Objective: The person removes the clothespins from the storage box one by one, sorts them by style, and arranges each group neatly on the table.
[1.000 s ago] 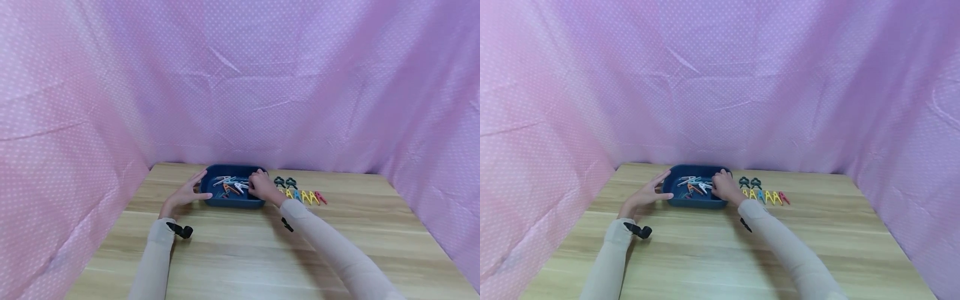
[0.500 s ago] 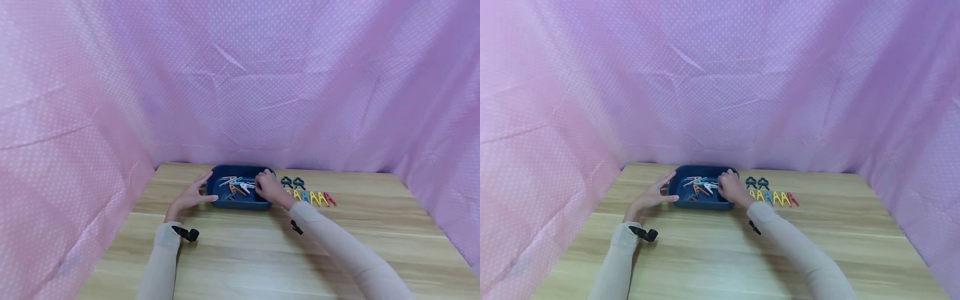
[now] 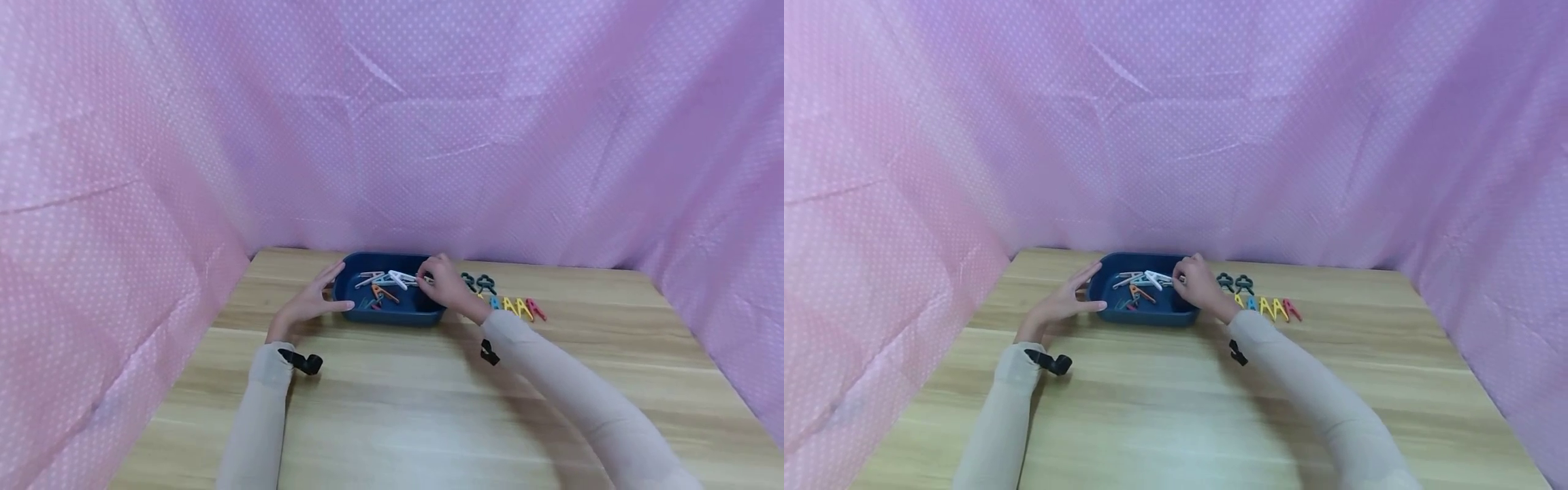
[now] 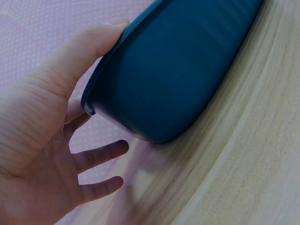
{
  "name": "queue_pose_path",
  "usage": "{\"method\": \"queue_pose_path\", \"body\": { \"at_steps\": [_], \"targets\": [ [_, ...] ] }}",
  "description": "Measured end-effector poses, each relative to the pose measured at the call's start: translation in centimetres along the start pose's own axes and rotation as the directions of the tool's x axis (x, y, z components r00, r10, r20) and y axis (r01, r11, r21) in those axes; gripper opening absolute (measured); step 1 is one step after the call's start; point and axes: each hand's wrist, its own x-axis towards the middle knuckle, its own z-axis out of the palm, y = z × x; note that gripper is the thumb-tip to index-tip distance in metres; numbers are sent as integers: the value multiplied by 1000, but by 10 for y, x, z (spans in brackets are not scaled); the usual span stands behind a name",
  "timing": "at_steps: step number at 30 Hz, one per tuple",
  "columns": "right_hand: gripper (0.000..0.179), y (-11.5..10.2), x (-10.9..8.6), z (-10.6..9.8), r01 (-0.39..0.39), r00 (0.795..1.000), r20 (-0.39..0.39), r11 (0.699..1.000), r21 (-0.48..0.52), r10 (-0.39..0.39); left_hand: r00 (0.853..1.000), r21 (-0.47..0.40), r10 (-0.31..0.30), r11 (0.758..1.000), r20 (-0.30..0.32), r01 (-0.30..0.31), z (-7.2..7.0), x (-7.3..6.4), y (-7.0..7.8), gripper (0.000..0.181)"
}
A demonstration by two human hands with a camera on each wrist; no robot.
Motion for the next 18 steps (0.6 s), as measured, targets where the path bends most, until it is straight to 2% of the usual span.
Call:
{"method": "queue_pose_path", "body": {
  "at_steps": [3,6,12,15,18],
  "targets": [
    [10,-2,-7,-13,-28,1000,-5,1000,8,28,1000,-5,-21,1000,4,21,-1,1,-1,100],
    [8,-2,-17,-25,-22,1000,-19,1000,5,22,999,-4,-35,999,9,35,0,0,-2,100],
    [7,3,-41,-42,35,996,-89,999,28,-32,999,7,-33,999,9,33,0,-2,-1,102],
    [9,10,-51,-45,83,988,-131,996,41,-77,999,5,-31,1000,13,31,0,-2,1,101],
    [10,15,-62,-47,92,985,-150,994,57,-83,999,3,-28,1000,15,28,0,-2,1,100]
  ]
}}
